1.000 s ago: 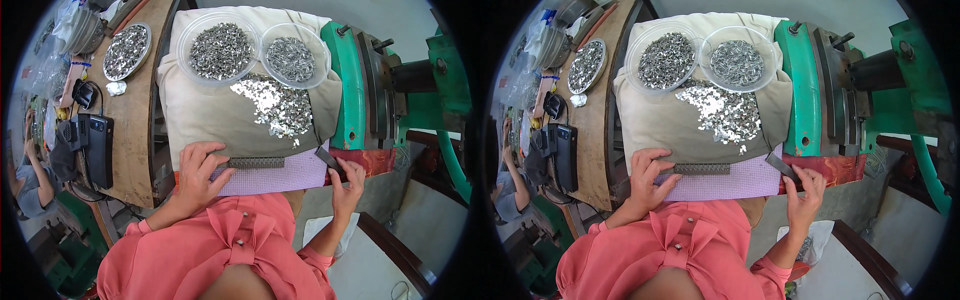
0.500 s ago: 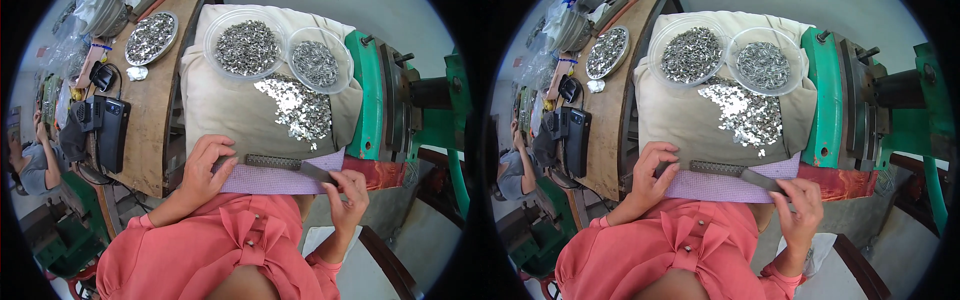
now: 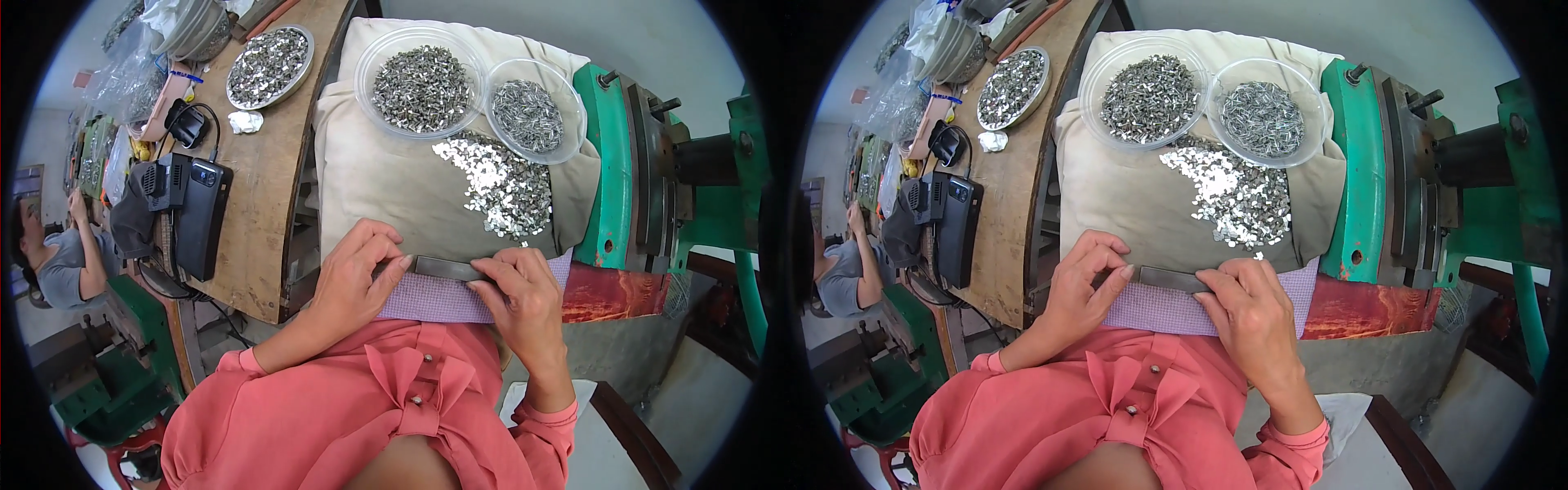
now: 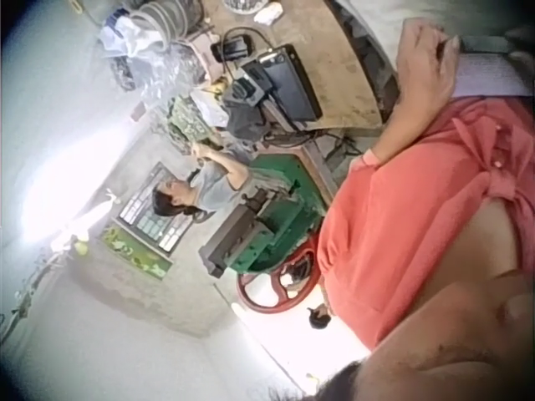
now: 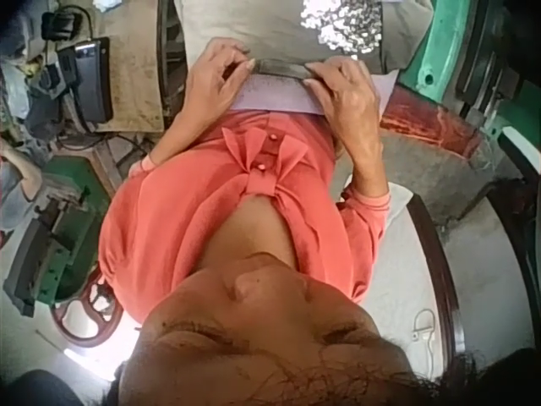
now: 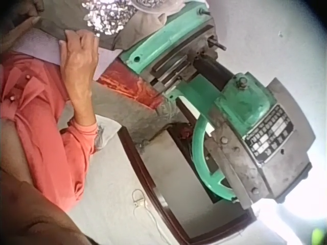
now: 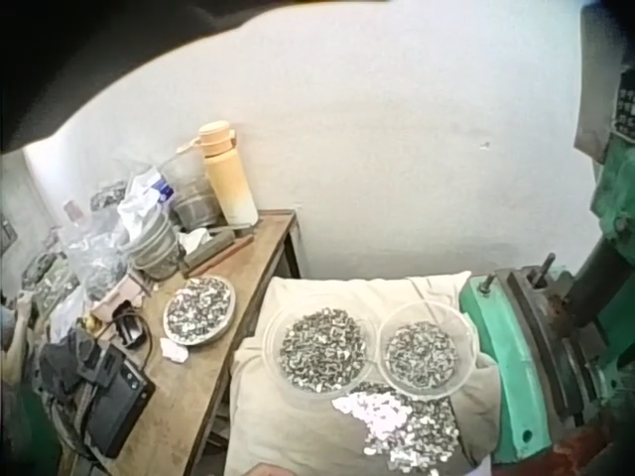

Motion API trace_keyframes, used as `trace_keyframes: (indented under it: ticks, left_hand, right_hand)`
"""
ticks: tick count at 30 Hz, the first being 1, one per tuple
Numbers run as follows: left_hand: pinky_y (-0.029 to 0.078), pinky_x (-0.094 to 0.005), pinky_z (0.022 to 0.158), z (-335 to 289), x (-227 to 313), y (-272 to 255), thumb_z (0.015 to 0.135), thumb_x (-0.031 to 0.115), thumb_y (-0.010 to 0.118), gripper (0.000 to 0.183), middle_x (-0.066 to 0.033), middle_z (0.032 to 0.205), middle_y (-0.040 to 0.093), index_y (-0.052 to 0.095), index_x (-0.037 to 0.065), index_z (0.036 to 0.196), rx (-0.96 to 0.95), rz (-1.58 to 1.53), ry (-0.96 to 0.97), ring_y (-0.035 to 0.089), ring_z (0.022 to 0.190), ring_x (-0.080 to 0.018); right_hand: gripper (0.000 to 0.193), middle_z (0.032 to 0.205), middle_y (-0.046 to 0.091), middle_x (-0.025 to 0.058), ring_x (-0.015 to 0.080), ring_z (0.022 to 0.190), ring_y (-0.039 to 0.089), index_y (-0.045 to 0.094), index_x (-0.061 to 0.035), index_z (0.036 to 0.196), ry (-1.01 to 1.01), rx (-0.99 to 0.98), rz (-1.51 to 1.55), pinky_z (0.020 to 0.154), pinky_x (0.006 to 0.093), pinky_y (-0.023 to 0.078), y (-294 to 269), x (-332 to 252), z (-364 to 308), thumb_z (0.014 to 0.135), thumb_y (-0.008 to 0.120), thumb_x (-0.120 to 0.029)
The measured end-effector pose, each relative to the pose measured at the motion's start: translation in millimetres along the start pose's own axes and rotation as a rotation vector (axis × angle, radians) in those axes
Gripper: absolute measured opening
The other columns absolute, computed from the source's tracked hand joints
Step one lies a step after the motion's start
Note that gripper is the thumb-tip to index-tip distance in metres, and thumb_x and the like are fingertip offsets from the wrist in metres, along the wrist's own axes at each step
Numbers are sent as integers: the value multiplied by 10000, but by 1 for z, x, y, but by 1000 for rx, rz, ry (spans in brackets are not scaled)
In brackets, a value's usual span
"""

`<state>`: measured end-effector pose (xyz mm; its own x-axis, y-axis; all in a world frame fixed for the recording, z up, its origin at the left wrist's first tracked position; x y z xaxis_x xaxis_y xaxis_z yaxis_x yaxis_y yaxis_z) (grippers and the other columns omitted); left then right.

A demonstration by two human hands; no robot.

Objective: The person aligns and assembles small metal pins into a metal holder by hand, then processes them with a manual press.

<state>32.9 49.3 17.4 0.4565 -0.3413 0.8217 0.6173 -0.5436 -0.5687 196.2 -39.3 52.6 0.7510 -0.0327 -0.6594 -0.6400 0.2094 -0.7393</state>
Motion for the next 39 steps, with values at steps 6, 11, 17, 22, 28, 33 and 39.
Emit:
trace_keyframes:
  ticks: [6,11,17,22,28,33,39]
  left_hand:
    - [473,-391,781,2,2,7,853,129,711,148,-127,1066,576,613,19,859,-38,47,-6,593,926,-316]
    - [473,-324,770,1,6,10,841,88,727,118,-118,1079,577,634,17,854,-40,108,42,587,936,-251]
    - [468,-345,804,1,8,11,822,90,735,119,-120,1081,582,640,22,844,-39,141,33,584,973,-271]
    - [462,-350,809,1,9,10,814,89,738,117,-119,1084,586,640,28,834,-36,134,27,583,975,-276]
    - [464,-343,801,1,9,11,807,77,742,125,-119,1092,584,633,22,832,-49,141,10,583,970,-265]
    - [474,-321,784,0,5,9,795,80,768,164,-119,1118,571,676,17,915,-39,55,-63,585,974,-231]
    - [449,-366,816,-9,18,17,750,147,792,262,-64,1085,608,695,49,974,-112,187,209,570,928,-253]
  right_hand:
    - [279,905,602,86,275,824,586,708,-28,983,4,-37,22,704,387,494,5,1,1,717,791,-21]
    - [279,903,597,87,278,834,585,701,-27,984,20,-53,44,714,390,493,6,3,1,719,786,-13]
    - [289,915,599,90,280,846,581,697,-24,995,23,-36,23,712,392,488,6,3,-4,720,787,-20]
    - [290,869,604,96,279,790,577,718,-19,1014,113,163,22,678,382,479,-15,19,-20,743,806,-72]
    - [299,837,609,80,253,761,561,751,-28,1019,189,238,-57,658,364,469,-8,29,-34,730,819,-71]
    - [297,853,633,59,240,780,570,761,-44,1000,164,294,6,669,353,475,-8,31,-44,711,826,-56]
    - [313,904,665,59,268,842,599,730,-47,1000,-12,262,82,752,377,489,-6,29,-48,700,820,-46]
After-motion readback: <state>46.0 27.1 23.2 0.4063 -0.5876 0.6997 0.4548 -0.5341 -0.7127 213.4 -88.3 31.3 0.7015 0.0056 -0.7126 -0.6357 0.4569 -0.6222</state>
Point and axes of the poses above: each hand's wrist, its own z-axis towards the middle knuckle, its own y-axis out of the palm, x = y × z, the point moved 10 cm from there along z, towards the middle knuckle
